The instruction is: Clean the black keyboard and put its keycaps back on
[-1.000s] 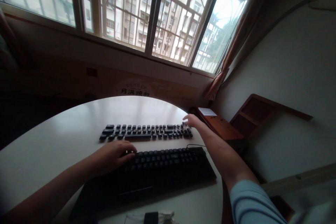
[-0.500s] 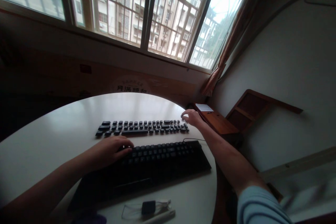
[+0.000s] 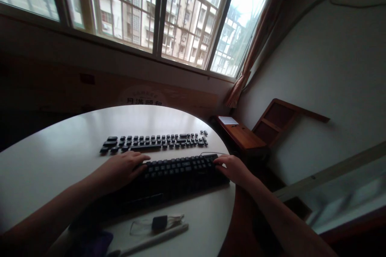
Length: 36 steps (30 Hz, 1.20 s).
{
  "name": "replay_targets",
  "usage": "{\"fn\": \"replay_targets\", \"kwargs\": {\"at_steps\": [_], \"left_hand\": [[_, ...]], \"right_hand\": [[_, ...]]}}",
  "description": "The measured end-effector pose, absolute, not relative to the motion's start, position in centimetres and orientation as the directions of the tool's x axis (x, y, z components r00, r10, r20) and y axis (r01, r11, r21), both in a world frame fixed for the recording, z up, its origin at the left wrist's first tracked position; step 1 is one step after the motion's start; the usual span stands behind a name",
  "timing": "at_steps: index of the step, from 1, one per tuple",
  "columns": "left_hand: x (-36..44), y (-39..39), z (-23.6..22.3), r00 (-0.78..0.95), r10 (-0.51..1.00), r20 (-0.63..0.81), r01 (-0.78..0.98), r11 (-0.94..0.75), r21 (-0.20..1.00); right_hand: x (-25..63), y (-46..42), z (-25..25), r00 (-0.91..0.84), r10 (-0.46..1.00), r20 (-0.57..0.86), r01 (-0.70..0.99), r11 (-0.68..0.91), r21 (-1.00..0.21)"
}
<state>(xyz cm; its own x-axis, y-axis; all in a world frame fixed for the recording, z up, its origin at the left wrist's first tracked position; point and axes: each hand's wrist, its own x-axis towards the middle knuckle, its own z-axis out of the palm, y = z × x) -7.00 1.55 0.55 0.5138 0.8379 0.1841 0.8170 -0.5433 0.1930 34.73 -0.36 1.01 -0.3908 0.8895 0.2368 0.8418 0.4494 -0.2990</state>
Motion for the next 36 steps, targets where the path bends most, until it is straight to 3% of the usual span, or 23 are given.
{"fn": "replay_targets", "kwargs": {"at_steps": [8,17,31,36], "left_hand": [[-6.4,1.7,-0.3,0.549,0.818,0.171,0.776,-0.575,0.259],[-6.8,1.9,-0.3,0.547,0.816,0.186,0.756,-0.578,0.308],[-7.0,1.8,-0.3,0.543,0.822,0.174,0.761,-0.568,0.314],[-7.0,1.9,-0.5,0.544,0.82,0.18,0.753,-0.571,0.327]], "right_hand": [[34.4,0.0,-0.4,-0.323,0.901,0.29,0.87,0.403,-0.285],[33.8,-0.1,0.5,-0.398,0.888,0.232,0.91,0.413,-0.02],[34.3,0.2,0.2,-0.426,0.883,0.195,0.896,0.441,-0.04],[34.0,0.2,0.4,-0.423,0.884,0.197,0.904,0.427,0.027]]}}
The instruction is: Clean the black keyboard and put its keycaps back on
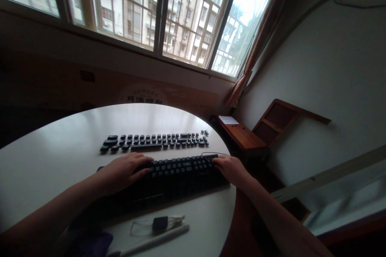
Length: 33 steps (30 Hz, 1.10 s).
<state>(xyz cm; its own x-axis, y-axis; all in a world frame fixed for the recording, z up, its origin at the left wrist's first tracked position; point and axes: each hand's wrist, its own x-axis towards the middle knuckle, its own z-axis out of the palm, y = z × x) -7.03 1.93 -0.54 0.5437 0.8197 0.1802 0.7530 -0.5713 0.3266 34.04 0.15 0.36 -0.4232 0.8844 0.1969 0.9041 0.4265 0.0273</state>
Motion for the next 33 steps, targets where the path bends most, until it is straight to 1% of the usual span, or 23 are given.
{"fn": "replay_targets", "kwargs": {"at_steps": [3,8,11,16,23,30,33], "left_hand": [[-7.0,2.0,-0.6,0.546,0.821,0.168,0.76,-0.57,0.312],[-6.9,2.1,-0.6,0.548,0.82,0.163,0.762,-0.57,0.306],[-7.0,2.2,-0.6,0.556,0.814,0.169,0.756,-0.58,0.304],[-7.0,2.1,-0.8,0.56,0.809,0.177,0.755,-0.587,0.293],[-6.9,2.0,-0.6,0.556,0.811,0.182,0.764,-0.585,0.27],[-6.8,2.0,-0.5,0.554,0.818,0.156,0.772,-0.575,0.272],[-6.9,2.1,-0.5,0.55,0.82,0.16,0.769,-0.572,0.284]], "right_hand": [[33.8,0.0,0.5,-0.421,0.887,0.189,0.907,0.417,0.061],[33.8,0.2,1.2,-0.428,0.892,0.148,0.904,0.423,0.066],[33.5,0.1,1.4,-0.443,0.883,0.156,0.896,0.433,0.098],[32.9,-1.0,0.2,-0.418,0.871,0.259,0.907,0.416,0.065],[34.3,-2.8,-3.2,-0.357,0.878,0.32,0.933,0.352,0.073],[36.0,-3.4,-4.7,-0.27,0.809,0.522,0.942,0.335,-0.033],[35.8,-3.1,-4.8,-0.308,0.805,0.507,0.929,0.368,-0.021]]}}
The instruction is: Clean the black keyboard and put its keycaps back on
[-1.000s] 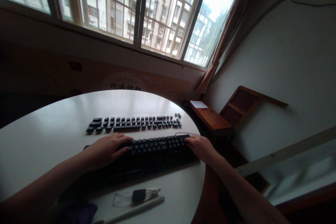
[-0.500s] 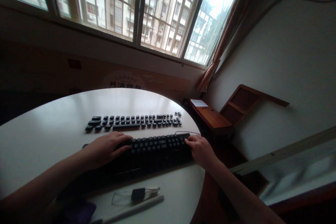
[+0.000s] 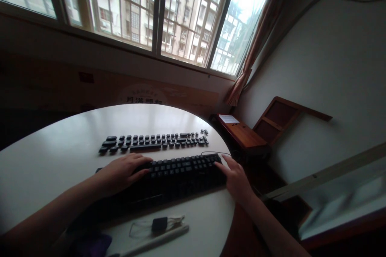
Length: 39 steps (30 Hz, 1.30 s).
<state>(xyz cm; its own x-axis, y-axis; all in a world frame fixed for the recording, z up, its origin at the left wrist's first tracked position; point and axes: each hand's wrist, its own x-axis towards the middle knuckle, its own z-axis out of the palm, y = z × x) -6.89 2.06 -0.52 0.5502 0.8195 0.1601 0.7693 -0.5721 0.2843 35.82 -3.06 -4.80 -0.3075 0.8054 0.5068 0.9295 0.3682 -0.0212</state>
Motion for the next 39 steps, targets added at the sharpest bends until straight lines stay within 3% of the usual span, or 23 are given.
{"fn": "replay_targets", "kwargs": {"at_steps": [5,13,16,19,24,30,35,39], "left_hand": [[-7.1,2.0,-0.6,0.552,0.818,0.16,0.763,-0.573,0.299],[-7.1,1.7,-0.2,0.557,0.813,0.167,0.753,-0.58,0.313],[-7.1,1.6,-0.1,0.559,0.814,0.159,0.753,-0.578,0.315],[-7.2,1.6,-0.2,0.559,0.814,0.159,0.751,-0.578,0.32],[-7.3,1.7,-0.4,0.553,0.815,0.175,0.743,-0.577,0.339],[-7.4,1.5,-0.3,0.563,0.808,0.171,0.732,-0.584,0.349],[-7.5,1.4,-0.2,0.56,0.811,0.168,0.728,-0.579,0.367],[-7.5,1.4,-0.1,0.566,0.806,0.172,0.725,-0.586,0.361]], "right_hand": [[35.4,-2.3,-4.1,-0.358,0.792,0.494,0.914,0.405,0.014],[34.8,1.2,1.0,-0.495,0.802,0.334,0.865,0.49,0.105],[34.0,5.5,3.5,-0.467,0.782,0.413,0.874,0.478,0.083],[33.4,11.3,4.5,-0.371,0.863,0.343,0.921,0.388,0.019],[32.9,19.7,3.2,-0.289,0.937,0.196,0.956,0.293,0.008],[32.1,23.5,1.1,-0.239,0.97,0.032,0.97,0.237,0.05],[31.0,24.0,0.3,-0.215,0.977,0.002,0.973,0.215,0.082],[30.5,23.6,1.1,-0.211,0.976,0.06,0.975,0.206,0.082]]}}
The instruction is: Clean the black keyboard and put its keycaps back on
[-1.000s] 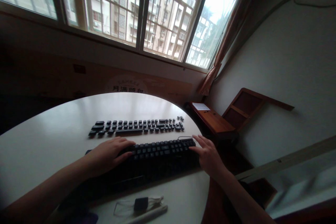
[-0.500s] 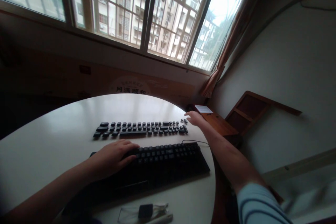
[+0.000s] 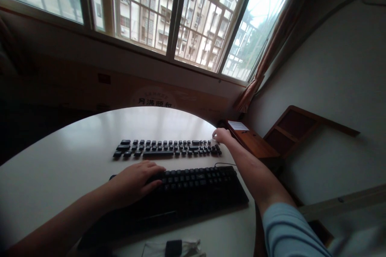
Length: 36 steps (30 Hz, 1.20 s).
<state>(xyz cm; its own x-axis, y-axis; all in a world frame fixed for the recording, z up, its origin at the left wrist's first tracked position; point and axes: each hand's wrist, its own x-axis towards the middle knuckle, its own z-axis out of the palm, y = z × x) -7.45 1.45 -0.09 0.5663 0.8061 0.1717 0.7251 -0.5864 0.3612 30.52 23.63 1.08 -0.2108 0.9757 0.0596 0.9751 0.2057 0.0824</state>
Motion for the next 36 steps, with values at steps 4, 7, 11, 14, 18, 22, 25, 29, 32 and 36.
{"fn": "replay_targets", "kwargs": {"at_steps": [4,7,11,14,18,22,25,29,32,36], "left_hand": [[-7.4,1.5,0.0,0.566,0.808,0.163,0.728,-0.583,0.361],[-7.4,1.7,-0.1,0.564,0.81,0.161,0.729,-0.58,0.363],[-7.4,2.1,-0.5,0.575,0.801,0.168,0.722,-0.592,0.358],[-7.5,2.4,-0.7,0.572,0.802,0.173,0.725,-0.593,0.351],[-7.5,2.5,-0.8,0.56,0.812,0.167,0.737,-0.58,0.348],[-7.3,2.4,-0.3,0.562,0.812,0.156,0.741,-0.578,0.341],[-7.2,2.1,0.1,0.548,0.822,0.156,0.747,-0.564,0.352],[-7.3,1.9,0.2,0.546,0.822,0.162,0.746,-0.565,0.352],[-7.3,2.1,0.1,0.553,0.819,0.154,0.746,-0.569,0.347],[-7.4,2.3,-0.1,0.557,0.815,0.16,0.737,-0.574,0.357]], "right_hand": [[31.1,22.1,3.5,-0.246,0.955,0.167,0.969,0.242,0.044],[32.3,19.1,5.4,-0.288,0.931,0.223,0.956,0.294,0.004],[34.6,12.5,6.3,-0.365,0.892,0.269,0.918,0.392,-0.056],[36.3,7.2,5.5,-0.467,0.839,0.279,0.837,0.521,-0.167],[37.7,2.8,2.9,-0.466,0.859,0.212,0.819,0.509,-0.264],[38.2,1.7,0.5,-0.422,0.876,0.233,0.81,0.48,-0.337],[38.2,1.7,-0.2,-0.39,0.878,0.279,0.818,0.469,-0.332],[37.8,1.6,-0.4,-0.414,0.859,0.3,0.828,0.492,-0.268],[37.6,1.5,-0.5,-0.451,0.842,0.297,0.82,0.522,-0.235],[37.5,1.7,-0.3,-0.458,0.851,0.255,0.834,0.511,-0.208]]}}
